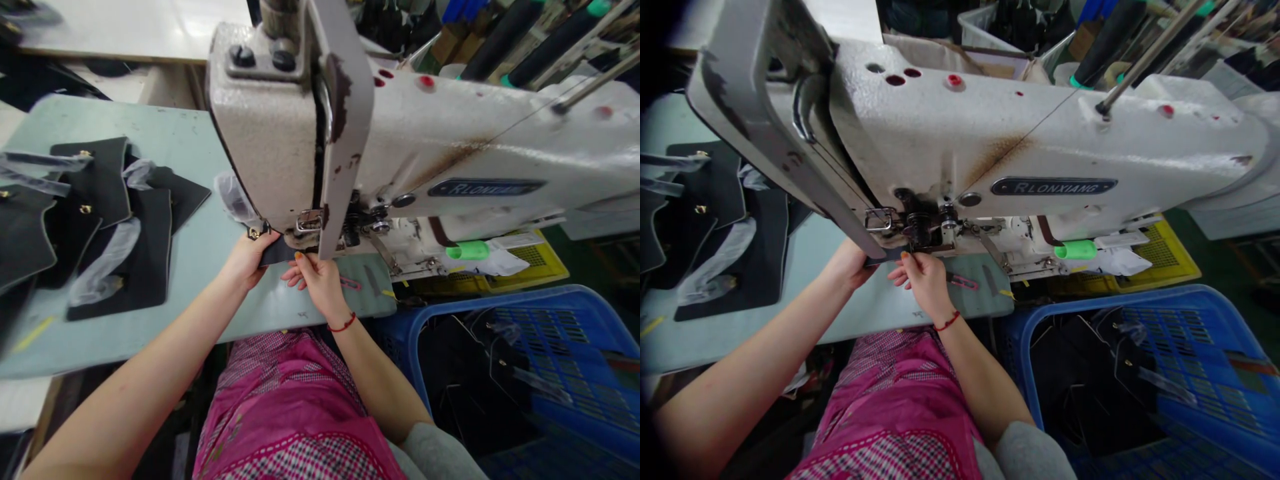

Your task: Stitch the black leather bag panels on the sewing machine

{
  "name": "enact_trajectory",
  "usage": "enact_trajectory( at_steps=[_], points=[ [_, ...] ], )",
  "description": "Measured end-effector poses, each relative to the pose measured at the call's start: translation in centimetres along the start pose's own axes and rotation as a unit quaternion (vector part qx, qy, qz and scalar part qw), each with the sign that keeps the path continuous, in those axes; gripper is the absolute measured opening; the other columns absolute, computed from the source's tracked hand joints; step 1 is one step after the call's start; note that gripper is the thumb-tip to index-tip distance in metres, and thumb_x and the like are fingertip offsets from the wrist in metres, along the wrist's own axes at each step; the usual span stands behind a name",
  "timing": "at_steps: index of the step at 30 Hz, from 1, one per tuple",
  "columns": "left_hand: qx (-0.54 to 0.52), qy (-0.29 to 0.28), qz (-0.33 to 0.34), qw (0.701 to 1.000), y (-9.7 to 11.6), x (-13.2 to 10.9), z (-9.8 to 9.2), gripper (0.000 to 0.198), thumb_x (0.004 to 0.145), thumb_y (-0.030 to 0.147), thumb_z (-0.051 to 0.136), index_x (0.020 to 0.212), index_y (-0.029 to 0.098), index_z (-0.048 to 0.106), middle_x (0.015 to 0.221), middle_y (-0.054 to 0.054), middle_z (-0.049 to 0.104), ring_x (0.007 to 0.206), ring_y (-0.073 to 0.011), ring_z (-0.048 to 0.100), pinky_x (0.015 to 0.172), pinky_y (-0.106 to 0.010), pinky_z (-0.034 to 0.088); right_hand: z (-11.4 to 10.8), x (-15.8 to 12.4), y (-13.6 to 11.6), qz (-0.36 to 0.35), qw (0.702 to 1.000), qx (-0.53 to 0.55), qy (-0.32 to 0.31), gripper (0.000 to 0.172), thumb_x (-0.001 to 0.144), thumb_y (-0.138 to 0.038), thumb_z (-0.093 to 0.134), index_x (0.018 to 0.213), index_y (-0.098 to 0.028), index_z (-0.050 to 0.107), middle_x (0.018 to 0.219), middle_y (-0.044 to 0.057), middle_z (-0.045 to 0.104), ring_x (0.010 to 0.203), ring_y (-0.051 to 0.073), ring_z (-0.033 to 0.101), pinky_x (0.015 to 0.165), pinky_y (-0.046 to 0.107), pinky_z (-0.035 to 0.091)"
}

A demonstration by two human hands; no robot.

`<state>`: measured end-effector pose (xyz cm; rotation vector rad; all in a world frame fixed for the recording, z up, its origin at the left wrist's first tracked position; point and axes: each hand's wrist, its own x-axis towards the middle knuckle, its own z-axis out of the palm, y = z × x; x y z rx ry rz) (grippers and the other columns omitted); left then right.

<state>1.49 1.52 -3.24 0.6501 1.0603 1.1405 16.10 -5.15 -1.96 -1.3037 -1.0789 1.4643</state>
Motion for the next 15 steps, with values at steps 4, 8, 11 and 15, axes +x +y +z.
enact_trajectory(
  at_steps=[4,8,11,15],
  points=[
    [0.008,-0.002,-0.009,1.000,0.2,-0.1,0.1,0.037,0.065,0.029,0.084,0.097,0.014,0.071,0.093,-0.007,0.075,0.074,-0.0186,0.068,0.067,-0.028,0.057,0.0,0.0,-0.1,-0.002,1.000,-0.007,-0.003,0.048,0.093,-0.060,0.050,0.084,-0.015,0.066,0.075,0.008,0.076,0.056,0.012,0.068,0.047,0.018,0.046],
    [-0.005,-0.001,-0.006,1.000,0.4,-0.1,0.2,0.035,0.063,0.025,0.085,0.093,0.014,0.071,0.092,-0.006,0.076,0.071,-0.0157,0.068,0.064,-0.024,0.056,0.0,-0.2,-0.4,-0.009,1.000,-0.019,0.001,0.048,0.093,-0.059,0.050,0.084,-0.015,0.066,0.075,0.008,0.075,0.056,0.012,0.068,0.048,0.018,0.047],
    [-0.010,0.011,-0.057,0.998,1.0,-0.4,-0.1,0.032,0.063,0.025,0.086,0.089,0.014,0.072,0.088,-0.006,0.076,0.068,-0.0151,0.068,0.060,-0.022,0.057,0.0,-0.2,-0.5,-0.012,0.999,-0.033,0.006,0.049,0.094,-0.060,0.049,0.082,-0.015,0.066,0.075,0.008,0.075,0.056,0.012,0.068,0.049,0.019,0.048],
    [0.030,-0.006,-0.186,0.982,2.2,-1.0,-1.4,0.033,0.062,0.028,0.088,0.088,0.013,0.074,0.085,-0.009,0.076,0.064,-0.0176,0.069,0.056,-0.026,0.060,0.0,-0.1,-0.4,-0.017,0.999,-0.036,0.012,0.049,0.093,-0.060,0.051,0.081,-0.015,0.065,0.074,0.008,0.075,0.056,0.012,0.067,0.049,0.019,0.048]
  ],
)
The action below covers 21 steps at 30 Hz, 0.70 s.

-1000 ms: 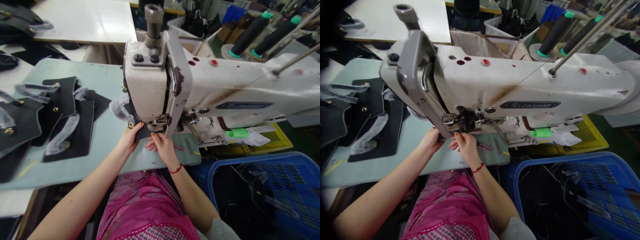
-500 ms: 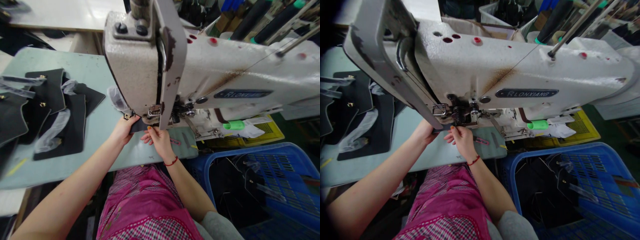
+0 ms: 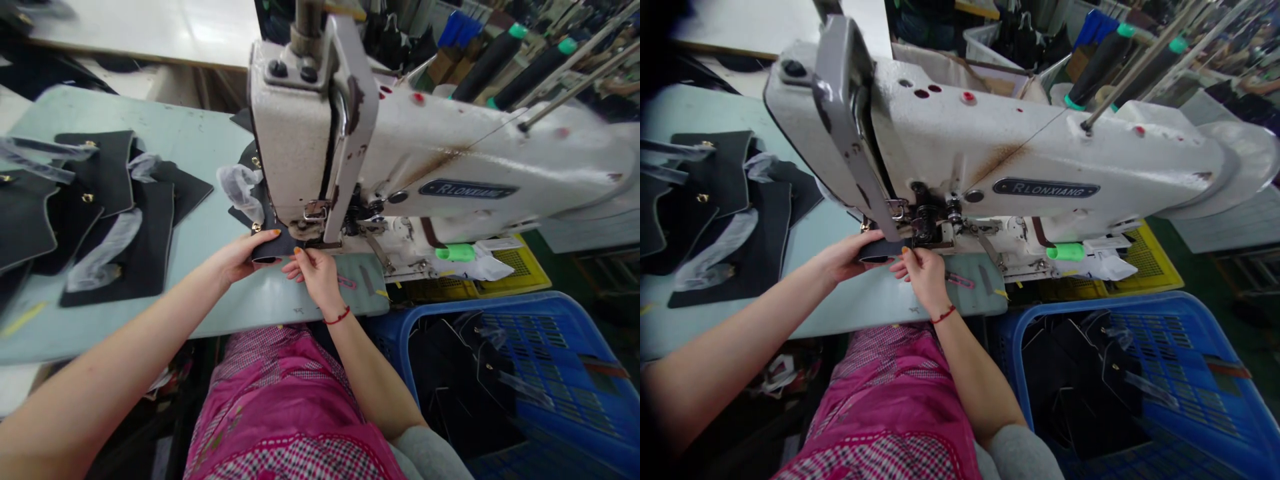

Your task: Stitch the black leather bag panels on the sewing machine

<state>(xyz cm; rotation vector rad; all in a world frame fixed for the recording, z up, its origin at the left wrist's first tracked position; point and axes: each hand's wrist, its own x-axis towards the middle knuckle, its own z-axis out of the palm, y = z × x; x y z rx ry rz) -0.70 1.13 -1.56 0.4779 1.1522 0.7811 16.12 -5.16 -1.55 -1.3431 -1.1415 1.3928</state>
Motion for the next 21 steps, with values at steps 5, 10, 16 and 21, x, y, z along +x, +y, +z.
enact_trajectory(
  at_steps=[5,10,16,21],
  points=[
    [0.076,-0.036,-0.039,0.996,1.2,-0.5,-1.2,0.029,0.060,0.030,0.091,0.079,0.013,0.076,0.073,-0.011,0.074,0.051,-0.0155,0.064,0.044,-0.022,0.054,0.3,0.0,0.2,-0.011,1.000,0.017,0.014,0.043,0.093,-0.056,0.053,0.082,-0.015,0.065,0.074,0.007,0.075,0.055,0.011,0.067,0.049,0.018,0.048],
    [0.113,-0.062,0.015,0.992,1.6,-0.3,-1.1,0.029,0.057,0.022,0.092,0.081,0.013,0.077,0.080,-0.011,0.076,0.053,-0.0145,0.063,0.046,-0.022,0.054,1.2,-0.5,0.1,0.006,0.998,0.051,0.044,0.040,0.091,-0.054,0.057,0.078,-0.016,0.062,0.075,0.007,0.075,0.056,0.012,0.067,0.049,0.018,0.048],
    [0.105,-0.073,0.071,0.989,1.2,0.0,-1.2,0.029,0.057,0.025,0.092,0.081,0.016,0.078,0.087,-0.011,0.076,0.062,-0.0172,0.065,0.047,-0.023,0.054,2.1,-0.5,0.3,0.027,0.993,0.102,0.044,0.041,0.090,-0.055,0.057,0.076,-0.017,0.061,0.073,0.006,0.075,0.055,0.012,0.068,0.048,0.018,0.048],
    [0.109,-0.067,0.092,0.987,1.3,0.6,-1.4,0.029,0.057,0.026,0.091,0.080,0.015,0.077,0.086,-0.011,0.075,0.066,-0.0197,0.067,0.048,-0.023,0.054,2.5,0.0,0.3,0.045,0.990,0.117,0.058,0.043,0.089,-0.057,0.057,0.079,-0.016,0.063,0.072,0.006,0.075,0.053,0.011,0.067,0.047,0.017,0.047]
  ],
)
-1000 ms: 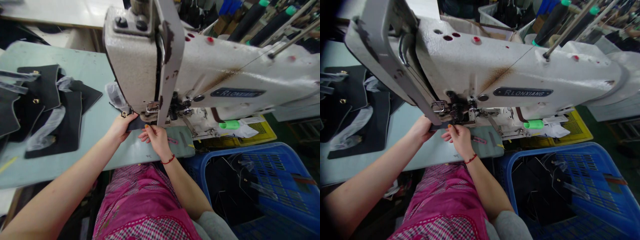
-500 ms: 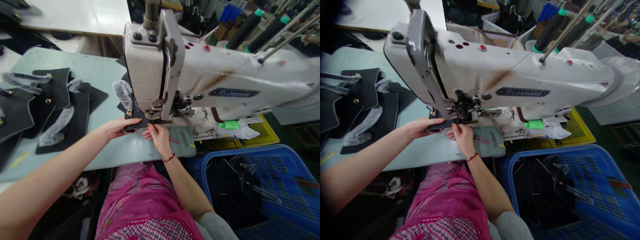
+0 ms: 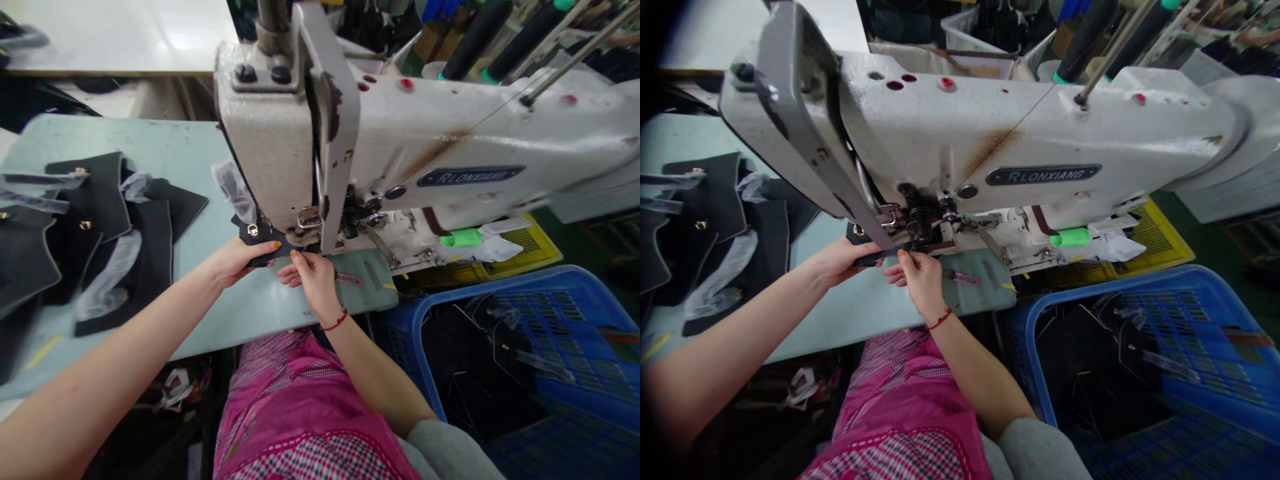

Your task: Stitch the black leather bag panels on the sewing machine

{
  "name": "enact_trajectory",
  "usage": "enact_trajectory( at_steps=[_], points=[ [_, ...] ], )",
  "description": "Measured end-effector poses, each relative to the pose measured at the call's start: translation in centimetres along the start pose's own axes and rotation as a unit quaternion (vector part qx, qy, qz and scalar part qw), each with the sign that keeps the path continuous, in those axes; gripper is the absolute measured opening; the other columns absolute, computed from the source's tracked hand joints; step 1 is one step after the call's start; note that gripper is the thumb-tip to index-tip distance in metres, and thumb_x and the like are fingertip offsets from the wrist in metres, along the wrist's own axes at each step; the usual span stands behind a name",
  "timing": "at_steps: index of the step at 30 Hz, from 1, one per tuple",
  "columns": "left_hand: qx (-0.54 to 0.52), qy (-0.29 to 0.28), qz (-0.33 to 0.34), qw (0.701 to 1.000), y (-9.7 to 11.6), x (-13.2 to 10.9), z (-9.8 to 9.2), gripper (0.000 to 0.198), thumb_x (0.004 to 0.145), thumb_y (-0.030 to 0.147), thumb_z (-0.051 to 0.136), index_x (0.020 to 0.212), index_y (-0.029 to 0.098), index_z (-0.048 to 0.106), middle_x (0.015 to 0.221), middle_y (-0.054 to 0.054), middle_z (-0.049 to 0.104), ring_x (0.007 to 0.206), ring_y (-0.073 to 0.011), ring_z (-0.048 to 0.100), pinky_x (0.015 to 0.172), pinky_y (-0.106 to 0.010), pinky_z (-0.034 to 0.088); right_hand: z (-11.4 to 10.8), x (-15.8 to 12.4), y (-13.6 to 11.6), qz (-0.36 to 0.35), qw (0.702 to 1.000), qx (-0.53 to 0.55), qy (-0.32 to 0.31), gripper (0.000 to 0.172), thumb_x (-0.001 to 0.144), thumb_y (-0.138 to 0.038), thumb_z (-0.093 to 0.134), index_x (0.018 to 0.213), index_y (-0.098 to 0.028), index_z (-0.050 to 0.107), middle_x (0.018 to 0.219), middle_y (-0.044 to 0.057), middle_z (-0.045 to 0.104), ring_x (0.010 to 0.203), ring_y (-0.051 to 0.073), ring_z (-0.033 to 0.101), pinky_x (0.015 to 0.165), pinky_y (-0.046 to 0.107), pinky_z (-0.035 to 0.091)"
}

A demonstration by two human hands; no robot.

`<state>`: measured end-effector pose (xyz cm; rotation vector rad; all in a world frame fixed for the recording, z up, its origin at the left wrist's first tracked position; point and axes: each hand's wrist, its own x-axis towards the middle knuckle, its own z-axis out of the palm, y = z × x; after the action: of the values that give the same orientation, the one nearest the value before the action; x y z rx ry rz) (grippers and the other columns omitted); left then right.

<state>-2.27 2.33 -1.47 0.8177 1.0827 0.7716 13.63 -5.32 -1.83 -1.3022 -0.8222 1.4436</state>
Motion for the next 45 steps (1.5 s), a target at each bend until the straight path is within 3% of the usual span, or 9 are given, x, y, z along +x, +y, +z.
enact_trajectory(
  at_steps=[4,13,23,26,32,36,40,45],
  points=[
    [-0.001,0.012,0.002,1.000,0.4,0.1,0.2,0.031,0.056,0.023,0.091,0.082,0.015,0.076,0.080,-0.011,0.073,0.064,-0.0214,0.066,0.052,-0.029,0.055,0.7,0.3,0.3,0.006,1.000,0.011,0.015,0.044,0.090,-0.057,0.053,0.077,-0.016,0.064,0.074,0.007,0.075,0.052,0.012,0.067,0.048,0.018,0.049],
    [0.012,0.003,0.030,0.999,0.8,-0.1,0.1,0.031,0.057,0.031,0.092,0.078,0.014,0.077,0.076,-0.009,0.074,0.054,-0.0160,0.061,0.050,-0.027,0.053,2.6,0.7,0.9,0.028,0.996,0.052,0.065,0.042,0.093,-0.051,0.049,0.073,-0.017,0.062,0.074,0.007,0.075,0.052,0.012,0.067,0.047,0.019,0.048],
    [-0.052,0.111,0.044,0.992,-1.1,-1.7,1.6,0.038,0.056,0.029,0.092,0.087,0.012,0.076,0.093,-0.011,0.077,0.075,-0.0224,0.071,0.070,-0.032,0.059,2.8,0.8,0.3,0.047,0.993,0.067,0.085,0.040,0.092,-0.046,0.052,0.067,-0.017,0.061,0.067,0.006,0.073,0.047,0.012,0.063,0.045,0.021,0.049],
    [-0.087,0.138,0.062,0.985,-1.8,-2.5,2.6,0.042,0.058,0.028,0.090,0.093,0.011,0.075,0.097,-0.011,0.077,0.079,-0.0222,0.071,0.074,-0.032,0.060,2.5,0.8,0.2,0.051,0.994,0.056,0.081,0.038,0.092,-0.046,0.053,0.070,-0.016,0.063,0.067,0.006,0.074,0.047,0.012,0.063,0.046,0.021,0.050],
    [-0.156,0.197,0.098,0.963,-3.3,-4.0,5.5,0.033,0.060,0.027,0.088,0.086,0.015,0.071,0.097,-0.008,0.077,0.093,-0.0266,0.072,0.088,-0.038,0.059,1.4,0.7,-0.1,0.047,0.998,0.013,0.047,0.041,0.093,-0.047,0.050,0.068,-0.017,0.062,0.067,0.006,0.074,0.050,0.013,0.065,0.048,0.021,0.051],
    [-0.192,0.239,0.136,0.942,-4.4,-4.8,7.9,0.038,0.065,0.028,0.085,0.098,0.017,0.071,0.109,-0.007,0.075,0.104,-0.0248,0.069,0.097,-0.038,0.055,0.3,0.7,-0.6,0.040,0.999,-0.021,0.020,0.042,0.092,-0.047,0.050,0.065,-0.017,0.062,0.065,0.006,0.073,0.048,0.012,0.064,0.047,0.021,0.049],
    [-0.206,0.292,0.169,0.918,-5.9,-5.1,10.6,0.039,0.073,0.032,0.081,0.109,0.019,0.070,0.122,-0.007,0.071,0.114,-0.0230,0.066,0.104,-0.036,0.051,-1.3,1.0,-1.2,0.015,0.998,-0.053,-0.005,0.041,0.090,-0.046,0.053,0.061,-0.018,0.059,0.058,0.004,0.069,0.042,0.010,0.057,0.043,0.020,0.044],
    [-0.216,0.348,0.165,0.897,-7.7,-5.2,13.7,0.037,0.081,0.042,0.075,0.112,0.021,0.069,0.126,-0.007,0.070,0.121,-0.0240,0.063,0.104,-0.036,0.051,-3.1,1.6,-2.0,-0.020,0.989,-0.139,-0.043,0.047,0.091,-0.046,0.053,0.053,-0.019,0.055,0.048,0.001,0.061,0.037,0.009,0.049,0.043,0.021,0.038]
  ],
)
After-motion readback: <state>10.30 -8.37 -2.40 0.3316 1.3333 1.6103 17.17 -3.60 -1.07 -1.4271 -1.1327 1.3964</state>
